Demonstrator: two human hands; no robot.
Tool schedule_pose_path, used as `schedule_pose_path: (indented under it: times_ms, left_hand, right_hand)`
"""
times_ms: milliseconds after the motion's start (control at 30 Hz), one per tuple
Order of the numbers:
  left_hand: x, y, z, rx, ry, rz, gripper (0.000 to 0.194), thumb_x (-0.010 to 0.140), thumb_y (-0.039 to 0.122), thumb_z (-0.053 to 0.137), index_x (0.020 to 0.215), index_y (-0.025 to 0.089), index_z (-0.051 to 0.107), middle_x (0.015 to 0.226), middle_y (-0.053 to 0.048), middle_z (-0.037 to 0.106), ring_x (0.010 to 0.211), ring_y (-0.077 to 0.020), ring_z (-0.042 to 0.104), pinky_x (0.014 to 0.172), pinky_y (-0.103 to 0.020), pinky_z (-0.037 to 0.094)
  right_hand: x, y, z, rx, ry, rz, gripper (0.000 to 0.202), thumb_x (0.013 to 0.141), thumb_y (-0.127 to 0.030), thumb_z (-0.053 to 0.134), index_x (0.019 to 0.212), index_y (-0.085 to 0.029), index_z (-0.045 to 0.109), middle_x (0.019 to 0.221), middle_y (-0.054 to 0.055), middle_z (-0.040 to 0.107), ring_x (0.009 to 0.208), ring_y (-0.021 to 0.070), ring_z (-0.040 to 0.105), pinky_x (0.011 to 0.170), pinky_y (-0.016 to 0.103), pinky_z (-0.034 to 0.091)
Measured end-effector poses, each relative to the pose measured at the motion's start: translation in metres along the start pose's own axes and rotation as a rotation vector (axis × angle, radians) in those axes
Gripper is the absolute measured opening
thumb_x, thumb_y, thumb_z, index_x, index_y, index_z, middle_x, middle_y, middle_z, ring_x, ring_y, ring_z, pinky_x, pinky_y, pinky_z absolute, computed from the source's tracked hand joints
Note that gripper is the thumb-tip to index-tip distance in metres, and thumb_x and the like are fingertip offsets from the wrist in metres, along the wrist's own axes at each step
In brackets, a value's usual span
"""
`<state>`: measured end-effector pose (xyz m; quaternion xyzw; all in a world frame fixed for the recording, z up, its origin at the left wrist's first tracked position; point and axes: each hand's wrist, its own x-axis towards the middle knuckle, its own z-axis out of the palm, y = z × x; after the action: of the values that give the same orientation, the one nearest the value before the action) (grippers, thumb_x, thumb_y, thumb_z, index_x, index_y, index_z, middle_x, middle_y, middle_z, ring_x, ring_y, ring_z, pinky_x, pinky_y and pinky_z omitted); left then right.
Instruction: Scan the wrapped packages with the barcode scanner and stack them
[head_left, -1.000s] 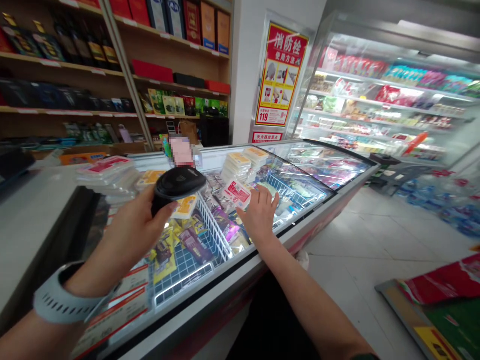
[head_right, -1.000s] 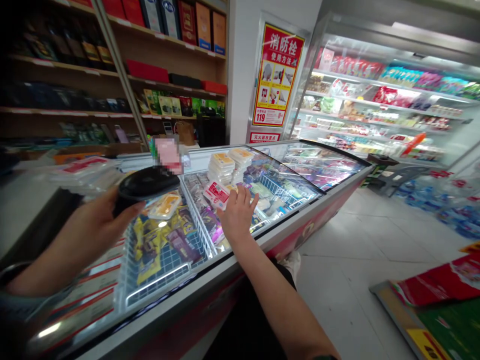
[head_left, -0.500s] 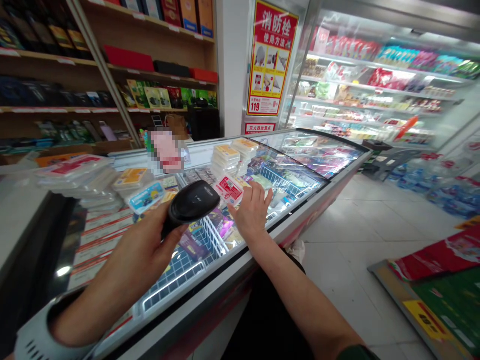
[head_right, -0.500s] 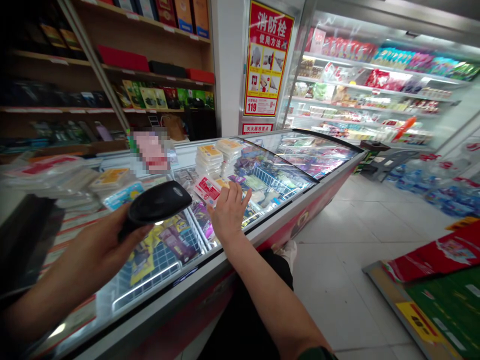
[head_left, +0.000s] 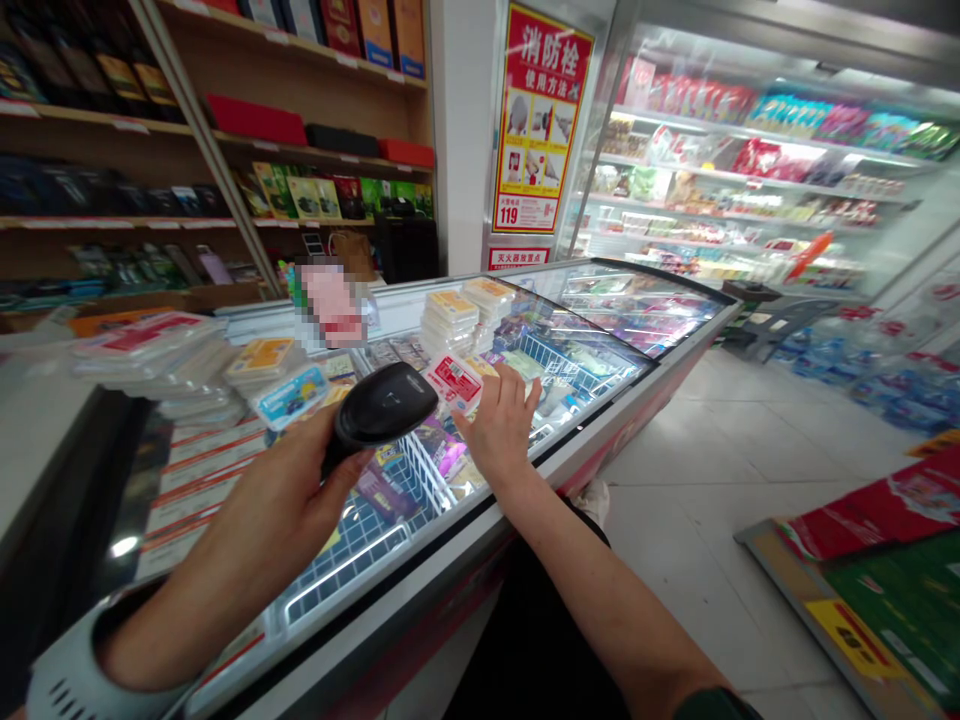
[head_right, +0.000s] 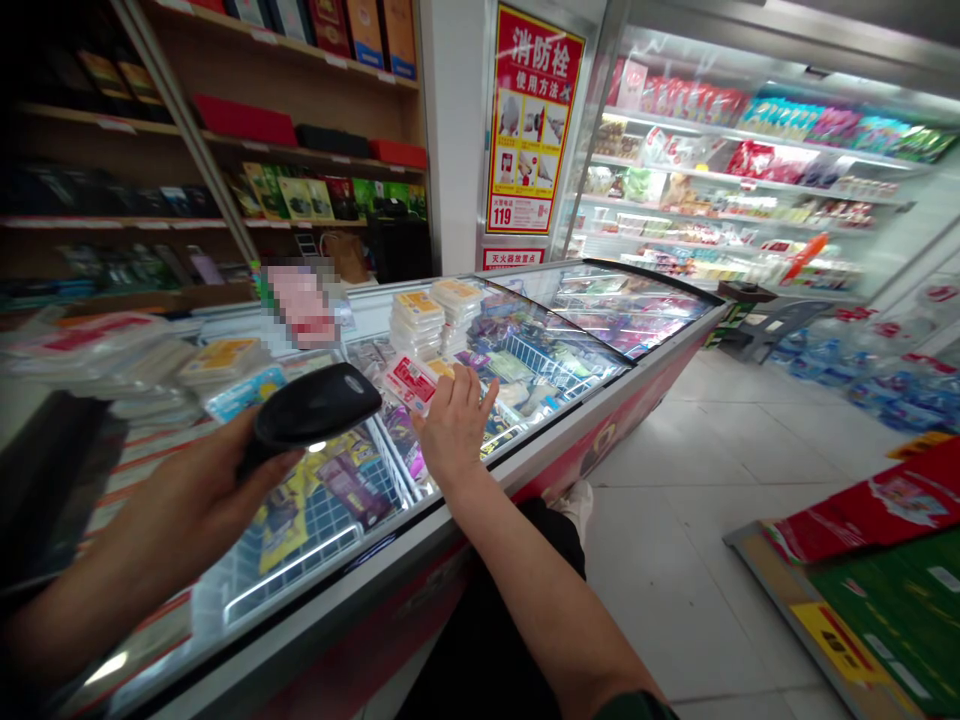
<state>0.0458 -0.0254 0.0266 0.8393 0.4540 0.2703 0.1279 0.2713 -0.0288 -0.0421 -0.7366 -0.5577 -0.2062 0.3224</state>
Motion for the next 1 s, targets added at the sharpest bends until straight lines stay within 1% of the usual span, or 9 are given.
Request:
schedule_pose_path:
  times_ms: [200, 333, 467, 533, 633, 733, 800, 867, 1000]
  left_hand:
    - [0.0, 0.001, -0.001, -0.007, -0.006, 0.0, 0.054, 0.088, 0.051, 0.041, 0.133, 0.024, 0.051, 0.111, -0.01, 0.068, 0.098, -0.0322, 0.064, 0.089, -0.045, 0.05]
    - [0.0, 0.001, -0.001, -0.013, -0.014, 0.012, 0.049, 0.089, 0.05, 0.042, 0.129, 0.025, 0.053, 0.108, -0.009, 0.068, 0.098, -0.0318, 0.064, 0.088, -0.045, 0.051]
    - [0.0, 0.001, 0.0, -0.007, -0.008, 0.016, 0.044, 0.088, 0.049, 0.042, 0.124, 0.026, 0.054, 0.106, -0.008, 0.068, 0.094, -0.0309, 0.064, 0.083, -0.043, 0.051]
    - [0.0, 0.0, -0.001, -0.007, -0.006, 0.001, 0.045, 0.087, 0.051, 0.042, 0.122, 0.025, 0.055, 0.101, -0.008, 0.069, 0.089, -0.0305, 0.065, 0.08, -0.042, 0.051]
    - [0.003, -0.001, -0.005, -0.003, 0.013, -0.051, 0.047, 0.085, 0.055, 0.041, 0.117, 0.025, 0.055, 0.09, -0.007, 0.068, 0.079, -0.0303, 0.064, 0.073, -0.041, 0.05]
    - [0.008, -0.002, -0.013, -0.004, 0.037, -0.114, 0.045, 0.081, 0.057, 0.042, 0.109, 0.025, 0.056, 0.084, -0.006, 0.068, 0.075, -0.0304, 0.064, 0.07, -0.041, 0.049]
    - [0.012, -0.003, -0.02, -0.01, 0.052, -0.166, 0.047, 0.078, 0.058, 0.042, 0.107, 0.024, 0.056, 0.086, -0.007, 0.068, 0.076, -0.0315, 0.065, 0.071, -0.041, 0.049]
    - [0.015, -0.006, -0.026, -0.008, 0.079, -0.218, 0.051, 0.075, 0.06, 0.041, 0.108, 0.024, 0.056, 0.09, -0.008, 0.069, 0.081, -0.0331, 0.066, 0.071, -0.042, 0.049]
    - [0.021, -0.019, -0.035, 0.057, 0.147, -0.273, 0.055, 0.076, 0.059, 0.041, 0.117, 0.024, 0.054, 0.094, -0.007, 0.068, 0.084, -0.0331, 0.065, 0.072, -0.041, 0.048]
  right_hand:
    - [0.0, 0.0, 0.0, -0.014, -0.013, 0.005, 0.046, 0.084, -0.038, 0.069, 0.118, -0.013, 0.053, 0.14, 0.023, 0.052, 0.135, 0.033, 0.043, 0.12, 0.06, 0.014]
    - [0.0, 0.0, -0.001, -0.017, -0.024, 0.006, 0.048, 0.083, -0.037, 0.071, 0.119, -0.011, 0.052, 0.14, 0.024, 0.051, 0.135, 0.0333, 0.043, 0.119, 0.061, 0.015]
    - [0.0, 0.0, -0.001, -0.004, -0.013, -0.003, 0.048, 0.083, -0.038, 0.071, 0.119, -0.012, 0.053, 0.139, 0.023, 0.052, 0.134, 0.0331, 0.044, 0.119, 0.06, 0.015]
    - [0.0, 0.001, 0.0, 0.009, -0.007, 0.008, 0.049, 0.084, -0.039, 0.07, 0.122, -0.012, 0.052, 0.137, 0.022, 0.054, 0.133, 0.0326, 0.045, 0.119, 0.059, 0.015]
    - [0.004, 0.006, 0.003, 0.054, -0.016, 0.073, 0.053, 0.084, -0.041, 0.07, 0.125, -0.014, 0.052, 0.135, 0.02, 0.056, 0.13, 0.032, 0.047, 0.117, 0.058, 0.019]
    - [0.012, 0.015, 0.006, 0.118, -0.062, 0.19, 0.052, 0.08, -0.045, 0.071, 0.121, -0.015, 0.056, 0.127, 0.016, 0.06, 0.122, 0.0309, 0.054, 0.112, 0.053, 0.03]
    - [0.019, 0.023, 0.008, 0.156, -0.098, 0.262, 0.051, 0.078, -0.046, 0.072, 0.117, -0.015, 0.058, 0.12, 0.014, 0.063, 0.117, 0.03, 0.057, 0.107, 0.048, 0.037]
    - [0.027, 0.03, 0.009, 0.168, -0.123, 0.315, 0.052, 0.076, -0.046, 0.072, 0.116, -0.015, 0.059, 0.117, 0.014, 0.064, 0.114, 0.0302, 0.059, 0.103, 0.046, 0.041]
    - [0.041, 0.041, 0.011, 0.104, -0.21, 0.372, 0.053, 0.075, -0.048, 0.072, 0.114, -0.014, 0.062, 0.117, 0.017, 0.063, 0.112, 0.0336, 0.06, 0.099, 0.048, 0.043]
